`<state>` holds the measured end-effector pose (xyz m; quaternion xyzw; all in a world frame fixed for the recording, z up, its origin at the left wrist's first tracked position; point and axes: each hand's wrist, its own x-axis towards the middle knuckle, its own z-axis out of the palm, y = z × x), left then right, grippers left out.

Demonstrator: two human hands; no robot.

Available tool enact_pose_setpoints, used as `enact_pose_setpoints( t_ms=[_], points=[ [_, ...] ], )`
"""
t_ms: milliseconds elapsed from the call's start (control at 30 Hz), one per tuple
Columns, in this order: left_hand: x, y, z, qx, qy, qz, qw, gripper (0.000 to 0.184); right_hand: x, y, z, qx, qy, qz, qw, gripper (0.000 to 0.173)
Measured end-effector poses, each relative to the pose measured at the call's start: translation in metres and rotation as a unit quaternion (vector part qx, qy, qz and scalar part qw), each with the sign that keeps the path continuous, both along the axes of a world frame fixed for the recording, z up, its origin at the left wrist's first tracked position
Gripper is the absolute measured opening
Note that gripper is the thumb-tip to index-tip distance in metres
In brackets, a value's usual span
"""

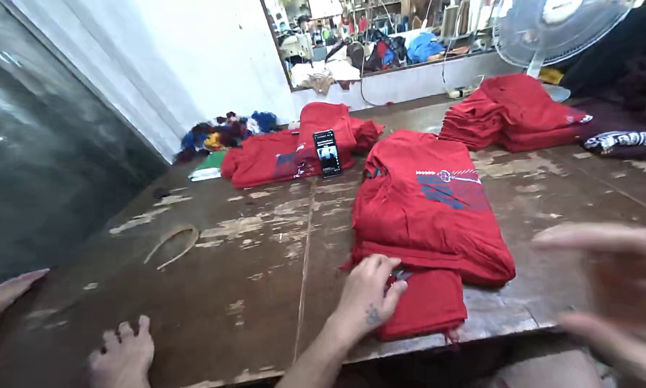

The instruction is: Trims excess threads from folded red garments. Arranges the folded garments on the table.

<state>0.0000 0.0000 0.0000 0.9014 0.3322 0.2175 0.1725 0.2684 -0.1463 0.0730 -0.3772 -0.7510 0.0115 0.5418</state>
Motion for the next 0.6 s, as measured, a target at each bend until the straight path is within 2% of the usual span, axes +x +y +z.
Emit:
enact_pose_setpoints(
  t_ms=[67,100,167,200,233,333,433,467,533,567,600],
  points=[
    [0.014,0.005,-0.029,-0.033,0.089,0.033,0.995,0.044,-0.017,0.011,-0.083,-0.080,-0.087,-0.111,0.987,0.053],
    [0.016,0.003,-0.032,-0.050,0.129,0.045,0.989,0.042,-0.024,0.013,-0.123,-0.120,-0.128,-0.144,0.974,0.051],
    [0.014,-0.002,-0.025,-0.087,0.185,0.057,0.977,0.039,-0.031,0.007,-0.175,-0.169,-0.145,-0.192,0.956,0.031],
    [0.012,-0.002,-0.026,-0.078,0.185,0.061,0.978,0.037,-0.032,-0.003,-0.178,-0.200,-0.110,-0.201,0.953,0.018],
    [0.009,-0.003,-0.030,-0.056,0.171,0.067,0.981,0.035,-0.029,-0.013,-0.171,-0.234,-0.075,-0.205,0.947,0.012],
    [0.000,-0.007,-0.037,0.010,0.058,0.058,0.997,0.029,-0.016,-0.041,-0.143,-0.319,-0.011,-0.193,0.928,0.014],
    [0.010,-0.020,-0.034,-0.002,-0.061,0.000,0.998,0.034,-0.004,-0.046,-0.139,-0.298,-0.019,-0.190,0.935,0.021],
    [0.014,-0.027,-0.036,-0.026,-0.058,-0.020,0.998,0.043,-0.003,-0.046,-0.139,-0.301,-0.023,-0.188,0.935,0.021],
    [0.021,-0.038,-0.044,-0.067,0.010,-0.052,0.996,0.073,-0.002,-0.046,-0.138,-0.300,-0.031,-0.195,0.933,0.020],
    [0.023,-0.042,-0.048,-0.070,0.062,-0.061,0.994,0.076,-0.001,-0.046,-0.138,-0.297,-0.030,-0.202,0.933,0.018],
    [0.024,-0.043,-0.052,-0.057,0.104,-0.075,0.990,0.068,0.000,-0.046,-0.138,-0.294,-0.024,-0.210,0.932,0.017]
  ],
)
